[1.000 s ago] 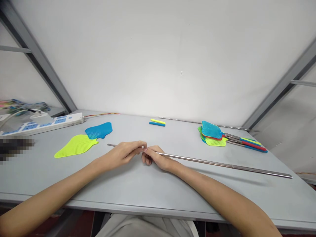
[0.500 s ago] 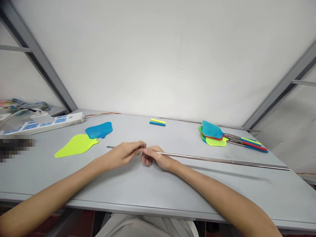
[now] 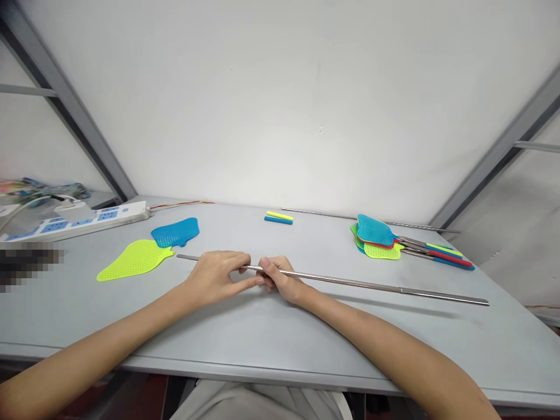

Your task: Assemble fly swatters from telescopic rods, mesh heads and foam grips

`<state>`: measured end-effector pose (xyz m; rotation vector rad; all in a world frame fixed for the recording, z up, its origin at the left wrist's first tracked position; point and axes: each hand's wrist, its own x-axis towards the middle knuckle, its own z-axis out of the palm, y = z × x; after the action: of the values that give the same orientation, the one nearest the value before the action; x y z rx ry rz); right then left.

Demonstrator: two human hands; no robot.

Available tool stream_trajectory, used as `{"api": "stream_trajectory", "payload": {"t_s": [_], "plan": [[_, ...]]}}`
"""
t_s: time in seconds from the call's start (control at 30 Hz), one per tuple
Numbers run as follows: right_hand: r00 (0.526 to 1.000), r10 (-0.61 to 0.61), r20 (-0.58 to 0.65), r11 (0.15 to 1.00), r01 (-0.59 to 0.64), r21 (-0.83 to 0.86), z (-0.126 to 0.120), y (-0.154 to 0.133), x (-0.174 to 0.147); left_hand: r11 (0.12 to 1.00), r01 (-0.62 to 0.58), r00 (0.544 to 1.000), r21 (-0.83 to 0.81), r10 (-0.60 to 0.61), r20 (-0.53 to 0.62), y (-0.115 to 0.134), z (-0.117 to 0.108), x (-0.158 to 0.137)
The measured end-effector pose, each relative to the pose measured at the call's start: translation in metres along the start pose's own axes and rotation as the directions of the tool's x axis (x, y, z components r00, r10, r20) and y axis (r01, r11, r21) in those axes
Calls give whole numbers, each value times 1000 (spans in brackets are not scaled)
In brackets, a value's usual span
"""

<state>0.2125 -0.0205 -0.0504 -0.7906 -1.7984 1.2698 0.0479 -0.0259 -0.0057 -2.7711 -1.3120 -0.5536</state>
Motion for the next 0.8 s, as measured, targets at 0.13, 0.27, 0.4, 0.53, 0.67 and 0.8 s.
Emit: {"api": "stream_trajectory", "payload": {"t_s": [0.13,0.27,0.4,0.53,0.67,0.8], "plan": [[998,-26,-52,1000,26,-15,0,1,-1,987,119,992,110,-115,-41,-1,1,1],[996,-75,-48,996,73,-53,1,2,-1,980,158,987,118,-154,-35,-4,2,1],[979,-112,-171,992,101,-71,1,5,-3,987,142,990,77,-140,-27,1,4,0],[924,-210,-321,977,181,-117,2,9,-5,990,129,992,60,-128,-15,8,7,-3],[952,-136,-275,990,122,-68,3,6,-4,989,129,992,73,-129,-12,7,11,-4],[997,70,-35,997,-69,39,4,1,1,988,129,992,87,-127,-25,0,14,-4]]}}
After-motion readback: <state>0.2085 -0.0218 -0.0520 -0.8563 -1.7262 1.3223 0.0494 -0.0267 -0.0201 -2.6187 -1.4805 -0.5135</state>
